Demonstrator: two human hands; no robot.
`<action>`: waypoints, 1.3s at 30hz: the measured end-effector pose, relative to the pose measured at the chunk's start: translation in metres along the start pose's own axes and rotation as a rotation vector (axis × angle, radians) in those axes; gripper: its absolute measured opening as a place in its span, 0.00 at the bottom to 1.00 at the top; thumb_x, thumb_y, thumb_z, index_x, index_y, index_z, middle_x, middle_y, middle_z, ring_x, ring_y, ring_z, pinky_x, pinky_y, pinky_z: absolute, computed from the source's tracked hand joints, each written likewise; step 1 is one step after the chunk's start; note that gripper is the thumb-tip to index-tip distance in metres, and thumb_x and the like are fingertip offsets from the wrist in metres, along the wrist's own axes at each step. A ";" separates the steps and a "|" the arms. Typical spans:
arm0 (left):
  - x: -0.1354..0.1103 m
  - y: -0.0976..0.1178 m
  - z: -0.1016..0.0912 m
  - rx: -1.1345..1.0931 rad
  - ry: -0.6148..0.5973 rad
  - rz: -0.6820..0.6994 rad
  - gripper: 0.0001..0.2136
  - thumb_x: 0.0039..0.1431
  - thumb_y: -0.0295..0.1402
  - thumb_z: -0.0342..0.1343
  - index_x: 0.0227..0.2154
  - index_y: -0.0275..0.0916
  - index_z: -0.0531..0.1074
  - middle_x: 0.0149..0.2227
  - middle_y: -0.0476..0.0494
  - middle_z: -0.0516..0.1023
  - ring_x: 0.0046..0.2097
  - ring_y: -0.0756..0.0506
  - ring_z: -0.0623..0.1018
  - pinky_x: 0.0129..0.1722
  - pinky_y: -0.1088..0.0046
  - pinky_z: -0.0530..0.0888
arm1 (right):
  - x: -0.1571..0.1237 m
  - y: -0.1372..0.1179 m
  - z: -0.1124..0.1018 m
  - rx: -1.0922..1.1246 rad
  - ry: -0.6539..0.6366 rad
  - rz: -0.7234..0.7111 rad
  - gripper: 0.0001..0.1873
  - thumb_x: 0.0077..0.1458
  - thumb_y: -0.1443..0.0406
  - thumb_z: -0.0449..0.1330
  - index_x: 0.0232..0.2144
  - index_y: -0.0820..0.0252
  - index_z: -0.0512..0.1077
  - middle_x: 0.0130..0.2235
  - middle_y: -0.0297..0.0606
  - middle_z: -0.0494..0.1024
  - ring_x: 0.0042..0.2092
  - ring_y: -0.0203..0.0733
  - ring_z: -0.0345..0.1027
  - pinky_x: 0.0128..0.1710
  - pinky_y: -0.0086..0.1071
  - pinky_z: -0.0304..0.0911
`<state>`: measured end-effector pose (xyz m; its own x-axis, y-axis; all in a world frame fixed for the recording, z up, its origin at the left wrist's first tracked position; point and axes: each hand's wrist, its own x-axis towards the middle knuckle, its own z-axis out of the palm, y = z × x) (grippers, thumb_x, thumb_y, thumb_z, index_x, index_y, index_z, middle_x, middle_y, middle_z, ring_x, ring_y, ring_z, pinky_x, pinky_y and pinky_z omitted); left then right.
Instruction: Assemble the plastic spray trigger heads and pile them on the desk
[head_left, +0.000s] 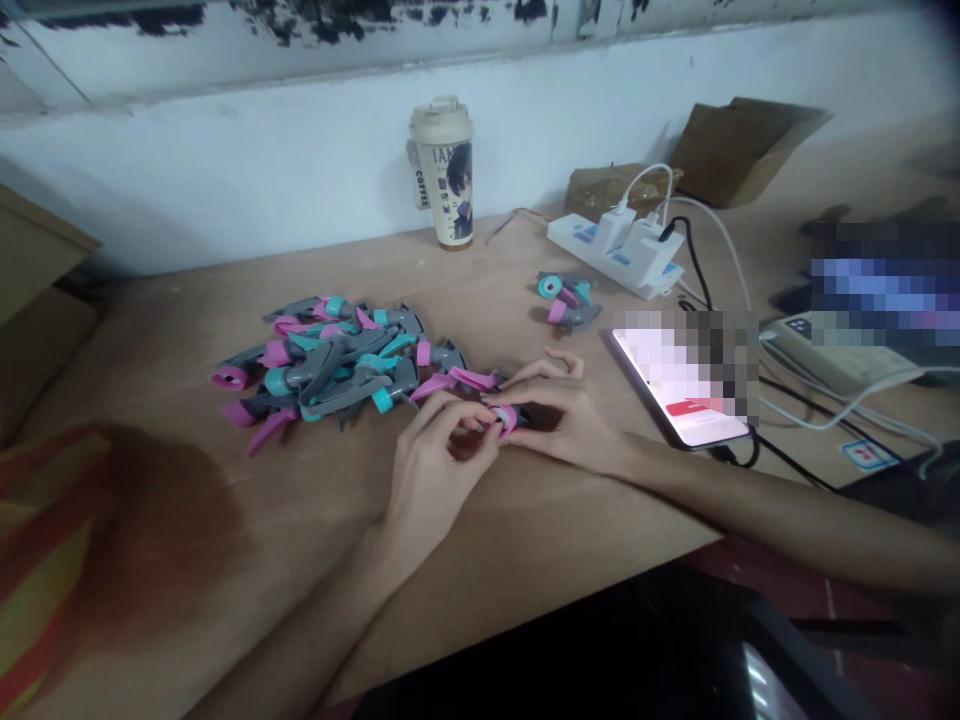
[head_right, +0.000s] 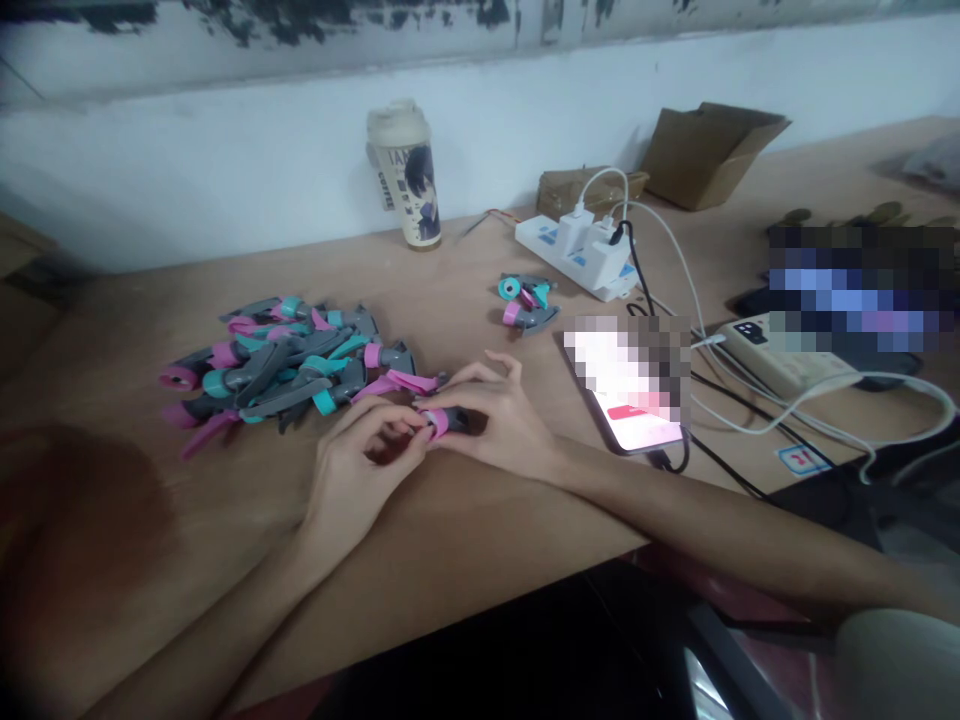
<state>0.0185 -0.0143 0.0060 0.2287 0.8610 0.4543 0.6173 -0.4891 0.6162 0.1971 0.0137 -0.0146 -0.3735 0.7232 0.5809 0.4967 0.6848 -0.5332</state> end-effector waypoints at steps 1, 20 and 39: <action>0.000 0.000 0.000 0.009 0.007 0.001 0.01 0.53 0.27 0.57 0.29 0.39 0.72 0.31 0.50 0.70 0.29 0.54 0.71 0.28 0.81 0.71 | 0.000 0.000 0.000 0.003 -0.004 0.005 0.15 0.48 0.55 0.63 0.39 0.50 0.75 0.38 0.32 0.79 0.43 0.40 0.69 0.56 0.44 0.42; 0.000 -0.002 0.006 0.039 0.006 -0.109 0.03 0.53 0.30 0.56 0.26 0.37 0.71 0.24 0.52 0.68 0.26 0.53 0.69 0.26 0.78 0.66 | 0.000 -0.003 0.002 -0.033 0.037 -0.058 0.12 0.50 0.58 0.63 0.39 0.51 0.74 0.37 0.30 0.80 0.43 0.38 0.70 0.57 0.43 0.41; -0.005 -0.006 0.003 -0.177 -0.002 -0.142 0.21 0.66 0.41 0.36 0.37 0.42 0.75 0.32 0.47 0.72 0.29 0.52 0.71 0.30 0.75 0.68 | -0.002 0.002 0.002 0.030 0.037 0.001 0.18 0.43 0.54 0.66 0.39 0.49 0.75 0.35 0.31 0.78 0.41 0.40 0.69 0.55 0.44 0.46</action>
<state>0.0157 -0.0156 -0.0021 0.1504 0.9230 0.3541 0.5014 -0.3799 0.7773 0.1973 0.0141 -0.0186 -0.3436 0.7201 0.6028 0.4727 0.6872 -0.5516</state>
